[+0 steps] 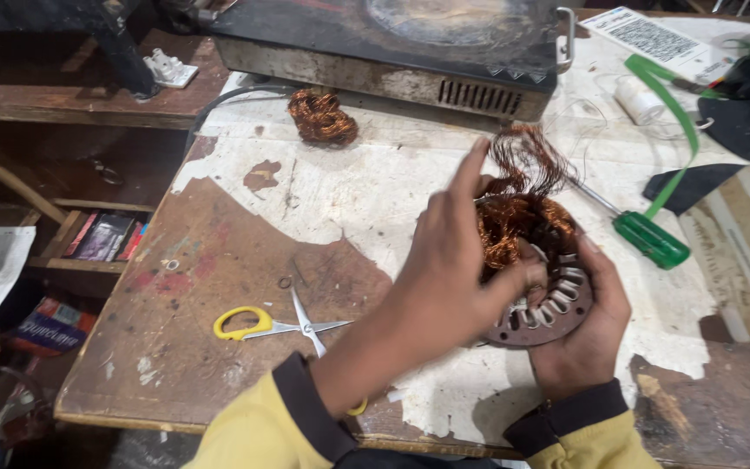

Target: The person winds copper wire into the slots of a motor stator by hand, then uses scissors to trim the wire and continues winding. The person adjusts the stator orientation to access different slots.

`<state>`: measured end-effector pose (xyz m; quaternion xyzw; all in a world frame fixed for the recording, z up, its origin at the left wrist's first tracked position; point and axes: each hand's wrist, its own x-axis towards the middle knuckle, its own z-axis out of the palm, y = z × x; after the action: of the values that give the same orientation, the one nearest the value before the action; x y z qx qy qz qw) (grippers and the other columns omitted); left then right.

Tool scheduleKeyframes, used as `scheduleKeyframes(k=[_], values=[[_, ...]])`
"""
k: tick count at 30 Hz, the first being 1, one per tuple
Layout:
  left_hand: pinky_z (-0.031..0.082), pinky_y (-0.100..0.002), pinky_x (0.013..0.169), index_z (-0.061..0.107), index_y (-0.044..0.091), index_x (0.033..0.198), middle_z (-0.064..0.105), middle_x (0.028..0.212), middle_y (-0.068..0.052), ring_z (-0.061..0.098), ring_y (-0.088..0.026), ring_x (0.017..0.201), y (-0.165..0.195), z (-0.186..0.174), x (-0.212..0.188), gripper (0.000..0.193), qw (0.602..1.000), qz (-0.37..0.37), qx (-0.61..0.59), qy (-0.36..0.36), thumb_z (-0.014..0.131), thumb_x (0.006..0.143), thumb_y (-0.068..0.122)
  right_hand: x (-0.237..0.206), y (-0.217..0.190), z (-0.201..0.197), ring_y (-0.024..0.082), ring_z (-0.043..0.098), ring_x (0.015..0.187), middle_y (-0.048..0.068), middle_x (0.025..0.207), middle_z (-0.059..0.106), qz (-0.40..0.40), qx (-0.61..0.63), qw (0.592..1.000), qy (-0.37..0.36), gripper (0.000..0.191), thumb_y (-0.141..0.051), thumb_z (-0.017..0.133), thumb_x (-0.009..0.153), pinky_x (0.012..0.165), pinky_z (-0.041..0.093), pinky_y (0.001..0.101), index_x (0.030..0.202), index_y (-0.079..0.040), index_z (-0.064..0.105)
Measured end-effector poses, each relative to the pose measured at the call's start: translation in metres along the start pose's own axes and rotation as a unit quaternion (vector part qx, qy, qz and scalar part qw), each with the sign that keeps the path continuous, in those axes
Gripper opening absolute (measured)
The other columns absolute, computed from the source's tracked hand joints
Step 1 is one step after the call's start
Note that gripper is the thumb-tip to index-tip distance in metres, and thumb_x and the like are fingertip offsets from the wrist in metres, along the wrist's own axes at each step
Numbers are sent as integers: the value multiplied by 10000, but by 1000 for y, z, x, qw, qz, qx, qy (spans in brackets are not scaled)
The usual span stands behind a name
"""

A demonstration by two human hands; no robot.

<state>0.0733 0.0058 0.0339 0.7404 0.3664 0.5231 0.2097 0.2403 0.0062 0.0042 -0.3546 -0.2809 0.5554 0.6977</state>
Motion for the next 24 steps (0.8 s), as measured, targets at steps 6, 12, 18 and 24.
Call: scheduleKeyframes(k=[6, 12, 18, 24], values=[[494, -518, 961, -27, 27, 1615, 520, 1233, -246, 570, -358, 1083, 21, 13, -1, 1069, 991, 26, 133, 14, 712, 846, -49, -2, -2, 4, 194, 665, 1020, 94, 1177, 690, 22, 42, 998, -29, 346, -280, 534, 1086, 933, 564, 357, 1313, -38, 635], [608, -398, 782, -18, 96, 1604, 581, 1196, -260, 650, -258, 757, 16, -11, 27, 1091, 995, 75, 49, 42, 566, 741, -224, 3, 1, 4, 204, 689, 1091, 80, 1196, 717, 37, 23, 999, 21, 353, -286, 532, 1003, 1000, 554, 380, 1251, -58, 639], [662, -350, 717, 7, 66, 1580, 630, 721, -196, 685, -252, 573, 25, -4, 37, 911, 990, -98, -87, 59, 518, 867, -180, 15, 7, -11, 193, 676, 1036, 75, 1174, 708, 55, 45, 997, 15, 327, -274, 567, 1031, 949, 555, 363, 1263, -58, 644], [615, -441, 688, 149, 98, 1556, 663, 856, -198, 715, -333, 759, 27, 18, 21, 768, 997, -22, -72, 33, 569, 952, -125, 20, 4, -15, 173, 708, 1050, 59, 1167, 730, 30, 57, 997, 30, 322, -280, 556, 1027, 968, 579, 344, 1235, -56, 659]])
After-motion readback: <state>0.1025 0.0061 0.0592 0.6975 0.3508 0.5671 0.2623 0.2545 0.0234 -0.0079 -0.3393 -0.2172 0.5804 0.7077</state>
